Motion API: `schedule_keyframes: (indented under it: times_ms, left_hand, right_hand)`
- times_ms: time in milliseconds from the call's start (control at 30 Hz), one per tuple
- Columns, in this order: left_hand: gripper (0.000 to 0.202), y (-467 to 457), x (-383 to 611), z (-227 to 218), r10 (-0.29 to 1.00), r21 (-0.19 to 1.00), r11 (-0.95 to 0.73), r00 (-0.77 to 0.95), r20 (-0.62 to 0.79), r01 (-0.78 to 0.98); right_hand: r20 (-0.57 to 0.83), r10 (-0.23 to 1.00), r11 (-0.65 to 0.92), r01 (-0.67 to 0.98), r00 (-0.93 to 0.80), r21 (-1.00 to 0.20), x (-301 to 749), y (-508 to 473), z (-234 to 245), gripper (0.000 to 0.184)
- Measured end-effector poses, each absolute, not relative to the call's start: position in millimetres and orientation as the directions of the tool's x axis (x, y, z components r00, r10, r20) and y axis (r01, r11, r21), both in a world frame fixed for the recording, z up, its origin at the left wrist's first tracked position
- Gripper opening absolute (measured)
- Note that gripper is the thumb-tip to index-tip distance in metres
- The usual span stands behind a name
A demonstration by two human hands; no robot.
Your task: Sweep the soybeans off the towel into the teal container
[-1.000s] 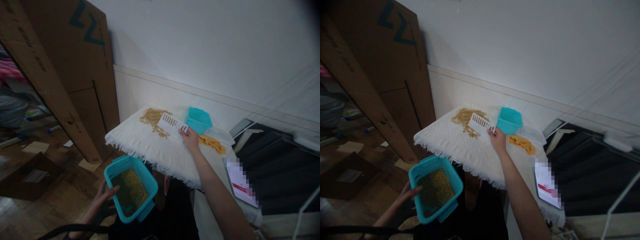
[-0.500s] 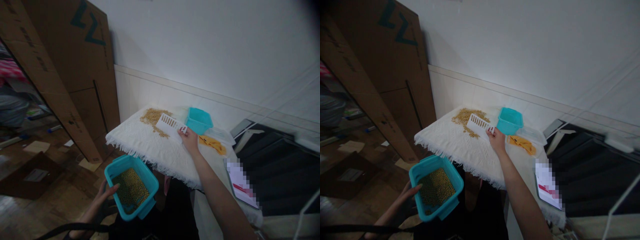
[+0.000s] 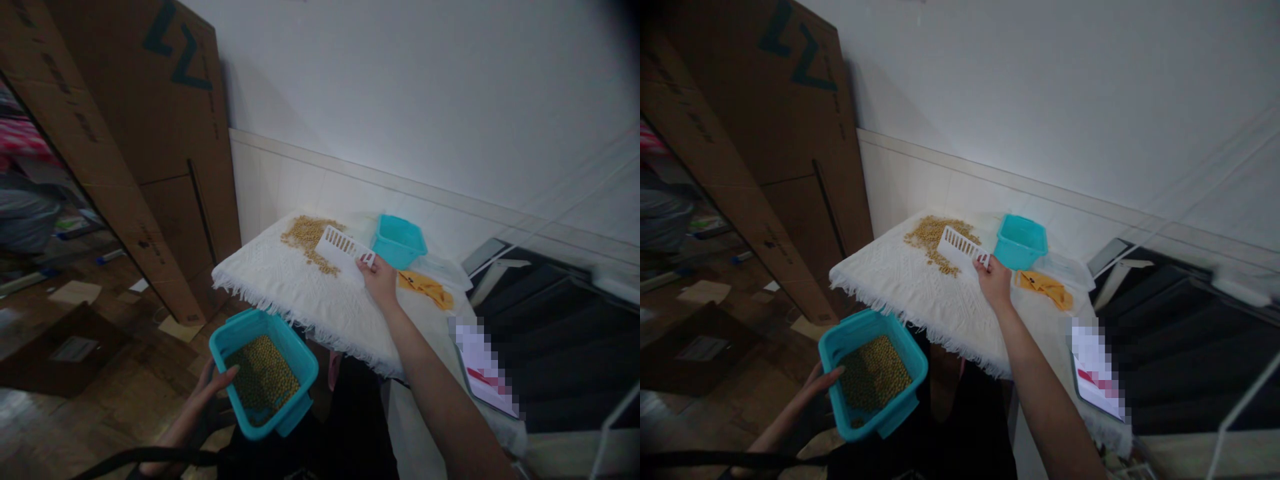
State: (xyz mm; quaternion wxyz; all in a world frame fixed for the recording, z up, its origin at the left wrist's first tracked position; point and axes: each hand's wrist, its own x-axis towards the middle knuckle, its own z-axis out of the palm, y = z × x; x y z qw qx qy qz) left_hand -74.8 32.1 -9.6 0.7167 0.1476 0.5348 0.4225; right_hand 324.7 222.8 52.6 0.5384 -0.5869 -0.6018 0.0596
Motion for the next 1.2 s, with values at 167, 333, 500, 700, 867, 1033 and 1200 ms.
schedule_keyframes:
  times_ms: [167,333,500,700,867,1033,1200]
  left_hand:
    - [0.119,32.3,-70.3,-4.5,0.726,0.669,0.637,0.008,-0.688,-0.383]
    - [0.117,32.3,-71.6,-5.7,0.731,0.684,0.638,0.000,-0.682,-0.352]
    - [0.116,29.9,-69.7,-4.9,0.735,0.682,0.634,0.009,-0.678,-0.364]
    - [0.124,28.8,-66.2,-2.7,0.730,0.668,0.640,0.027,-0.683,-0.378]
    - [0.130,29.6,-66.4,-0.8,0.719,0.657,0.649,0.028,-0.694,-0.383]
    - [0.117,25.1,-62.4,3.6,0.749,0.683,0.615,0.021,-0.662,-0.394]
    - [0.110,22.2,-59.2,8.1,0.758,0.689,0.611,0.038,-0.651,-0.389]
  right_hand:
    - [0.572,0.788,0.330,0.626,0.230,-0.707,324.1,222.4,53.7,0.034]
    - [0.582,0.782,0.348,0.616,0.225,-0.707,321.9,220.9,53.5,0.037]
    - [0.548,0.805,0.344,0.572,0.227,-0.744,321.3,221.2,52.5,0.039]
    - [0.538,0.804,0.335,0.554,0.254,-0.762,320.5,220.0,55.7,0.043]
    - [0.534,0.808,0.315,0.584,0.248,-0.748,317.4,217.4,56.6,0.040]
    - [0.533,0.808,0.311,0.589,0.249,-0.746,317.8,218.0,55.0,0.037]
    - [0.519,0.817,0.313,0.562,0.252,-0.766,317.6,218.2,54.7,0.041]
